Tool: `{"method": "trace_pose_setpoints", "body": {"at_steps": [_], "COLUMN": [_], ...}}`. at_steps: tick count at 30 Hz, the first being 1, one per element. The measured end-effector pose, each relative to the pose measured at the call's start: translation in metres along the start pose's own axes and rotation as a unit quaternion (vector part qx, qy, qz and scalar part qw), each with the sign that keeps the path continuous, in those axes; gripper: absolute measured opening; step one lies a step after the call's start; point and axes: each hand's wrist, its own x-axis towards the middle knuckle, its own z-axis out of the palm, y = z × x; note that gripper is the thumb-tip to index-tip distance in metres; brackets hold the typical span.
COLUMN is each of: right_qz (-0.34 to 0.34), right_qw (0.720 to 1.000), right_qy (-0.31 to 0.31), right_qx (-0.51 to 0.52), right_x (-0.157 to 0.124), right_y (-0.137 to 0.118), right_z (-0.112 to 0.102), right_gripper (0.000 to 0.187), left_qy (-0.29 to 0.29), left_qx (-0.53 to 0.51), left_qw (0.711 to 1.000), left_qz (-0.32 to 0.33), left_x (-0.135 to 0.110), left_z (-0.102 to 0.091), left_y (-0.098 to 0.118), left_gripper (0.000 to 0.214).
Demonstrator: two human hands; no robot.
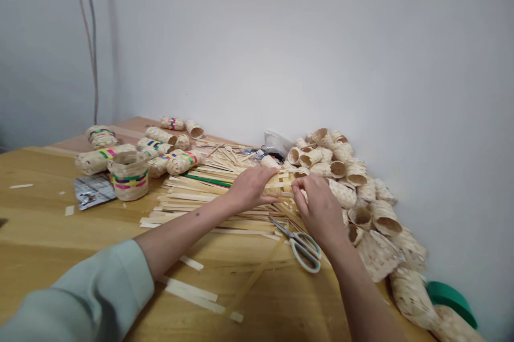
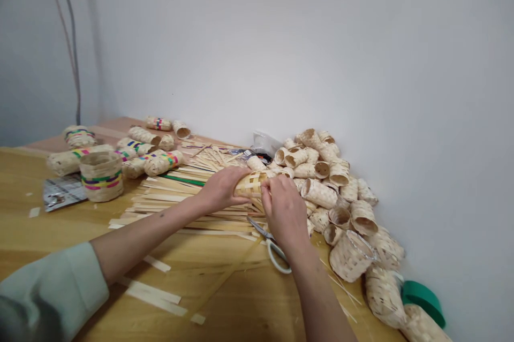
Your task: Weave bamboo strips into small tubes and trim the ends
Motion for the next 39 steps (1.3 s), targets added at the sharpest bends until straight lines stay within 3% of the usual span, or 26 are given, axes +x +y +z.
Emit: {"method": "trace_pose_setpoints", "body": {"at_steps": [4,6,9,13,17,20,22,25,27,33,39], "right_qz": [0.121,0.176,0.162,0.135,0.086,0.070,0.118,0.203,0.218,0.174,0.191], "right_qw": [0.989,0.979,0.958,0.953,0.946,0.953,0.953,0.925,0.915,0.953,0.935], "right_qy": [0.020,-0.059,-0.235,-0.269,-0.310,-0.285,-0.242,-0.179,-0.162,-0.139,-0.170], "right_qx": [0.086,0.080,0.024,0.006,0.023,0.074,0.137,0.267,0.298,0.205,0.247], "right_x": [-0.023,-0.052,-0.102,-0.134,-0.122,-0.111,-0.107,-0.098,-0.087,-0.049,-0.041], "right_y": [0.010,0.023,0.045,0.059,0.065,0.075,0.082,0.083,0.073,0.036,0.032], "right_z": [0.003,0.012,0.028,0.041,0.035,0.021,0.011,-0.001,-0.002,0.012,0.022], "right_gripper": [0.024,0.027,0.021,0.036,0.048,0.046,0.044,0.056,0.065,0.055,0.052], "left_qy": [0.040,0.055,0.066,0.072,0.076,0.074,0.076,0.075,0.068,0.069,0.068], "left_qx": [0.026,0.025,0.008,-0.016,-0.042,-0.071,-0.096,-0.126,-0.136,-0.131,-0.120], "left_qw": [0.999,0.997,0.995,0.992,0.985,0.974,0.965,0.956,0.956,0.965,0.971], "left_qz": [-0.026,-0.047,-0.070,-0.106,-0.150,-0.201,-0.232,-0.253,-0.250,-0.217,-0.197], "left_x": [0.000,0.001,0.002,0.001,-0.001,0.000,0.000,-0.001,-0.003,-0.006,-0.006], "left_z": [-0.002,-0.003,-0.004,-0.002,0.001,0.003,0.005,0.008,0.011,0.014,0.017], "left_y": [-0.007,-0.011,-0.015,-0.015,-0.017,-0.022,-0.025,-0.027,-0.026,-0.022,-0.020], "left_gripper": [0.068,0.070,0.070,0.064,0.061,0.061,0.062,0.063,0.063,0.062,0.063]}}
